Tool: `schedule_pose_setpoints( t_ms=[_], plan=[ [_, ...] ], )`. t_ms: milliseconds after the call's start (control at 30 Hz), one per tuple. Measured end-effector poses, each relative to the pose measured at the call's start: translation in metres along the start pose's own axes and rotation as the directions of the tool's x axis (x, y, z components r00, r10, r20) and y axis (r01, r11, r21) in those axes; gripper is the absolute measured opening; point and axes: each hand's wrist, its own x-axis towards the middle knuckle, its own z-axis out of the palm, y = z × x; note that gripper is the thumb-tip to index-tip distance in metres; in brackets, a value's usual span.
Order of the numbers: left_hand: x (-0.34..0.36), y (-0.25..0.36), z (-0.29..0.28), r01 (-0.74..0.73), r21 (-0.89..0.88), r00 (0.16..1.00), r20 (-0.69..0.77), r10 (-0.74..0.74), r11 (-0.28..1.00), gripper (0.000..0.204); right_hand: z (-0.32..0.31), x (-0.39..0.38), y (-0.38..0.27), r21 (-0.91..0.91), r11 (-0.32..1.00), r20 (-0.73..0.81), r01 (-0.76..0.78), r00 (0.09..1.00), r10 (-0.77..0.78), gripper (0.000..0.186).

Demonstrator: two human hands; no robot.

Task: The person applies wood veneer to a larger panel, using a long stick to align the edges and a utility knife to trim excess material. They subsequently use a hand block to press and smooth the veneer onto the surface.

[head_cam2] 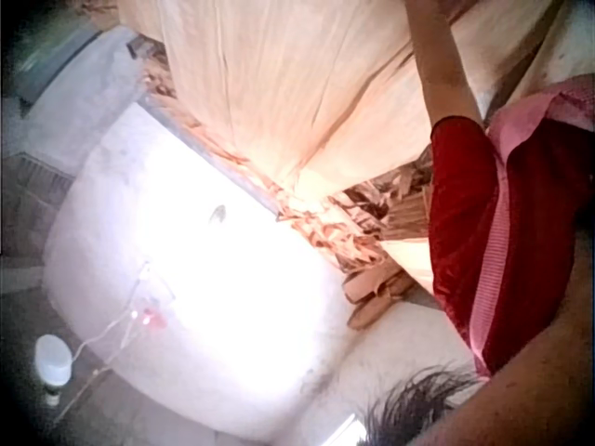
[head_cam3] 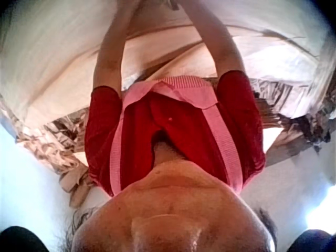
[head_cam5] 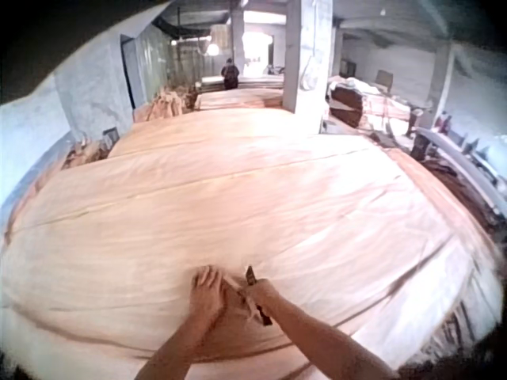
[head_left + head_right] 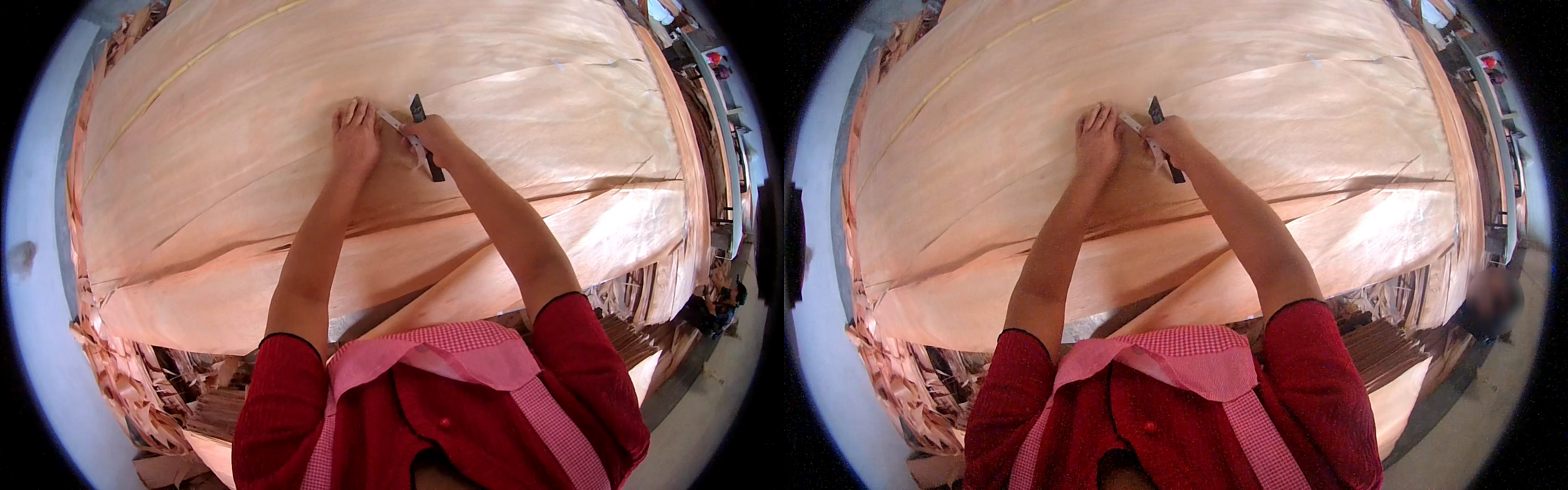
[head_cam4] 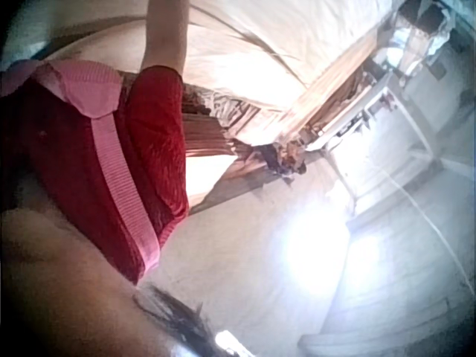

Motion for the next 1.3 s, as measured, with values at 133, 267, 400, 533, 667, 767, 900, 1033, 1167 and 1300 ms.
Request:
schedule_pose_setpoints(
  t_ms=[133, 267, 400, 533, 667, 767, 900, 1033, 1167, 1300],
  plan=[
    [0.003, 0.002, 0.001, 0.005, -0.270, 1.000, 0.004, -0.004, 0.963, 0.038, -0.002, 0.003, 0.001, -0.011, 1.000, 0.010, 0.003, 1.000, -0.003, 0.015],
    [-0.001, -0.007, -0.005, -0.182, -0.163, 0.974, 0.105, 0.200, 0.970, 0.040, 0.009, 0.007, 0.005, -0.184, 0.983, -0.125, 0.003, 0.992, -0.026, 0.024],
    [0.002, 0.022, -0.034, -0.260, 0.011, 0.957, 0.133, 0.256, 0.966, 0.037, -0.026, 0.041, -0.001, -1.000, 0.020, -0.012, -0.004, 0.883, -0.470, 0.026],
    [-0.014, -0.008, -0.053, -0.176, -0.107, 0.943, 0.267, 0.199, 0.979, 0.047, -0.010, -0.026, -0.063, -0.971, 0.189, 0.064, 0.143, 0.925, -0.374, 0.021],
    [-0.073, -0.099, -0.107, -0.228, -0.156, 0.946, 0.199, 0.257, 0.961, 0.066, 0.006, -0.069, -0.039, -0.767, 0.528, 0.128, 0.365, 0.893, -0.432, 0.026],
    [-0.148, -0.215, -0.147, 0.067, 0.042, 0.977, 0.201, -0.074, 0.997, 0.067, 0.078, -0.091, -0.010, -0.328, 0.904, 0.197, 0.273, 0.956, -0.217, 0.027],
    [-0.182, -0.285, -0.152, 0.024, -0.161, 0.991, 0.137, -0.002, 0.987, 0.055, 0.224, -0.109, 0.015, -0.432, 0.885, 0.298, 0.177, 0.954, -0.045, 0.022],
    [-0.182, -0.300, -0.140, 0.221, -0.530, 0.975, 0.091, -0.204, 0.819, 0.044, 0.355, -0.087, 0.020, 0.061, 0.981, 0.271, 0.183, 0.943, -0.193, 0.024],
    [-0.178, -0.298, -0.159, 0.064, -0.440, 0.987, -0.107, -0.123, 0.896, 0.043, 0.400, -0.041, 0.044, -0.018, 1.000, 0.054, -0.005, 0.999, 0.006, 0.026],
    [-0.180, -0.296, -0.169, -0.257, -0.350, 0.950, 0.078, 0.302, 0.900, 0.047, 0.397, -0.009, 0.082, -0.205, 0.978, -0.156, -0.033, 0.988, 0.001, 0.036]
  ],
)
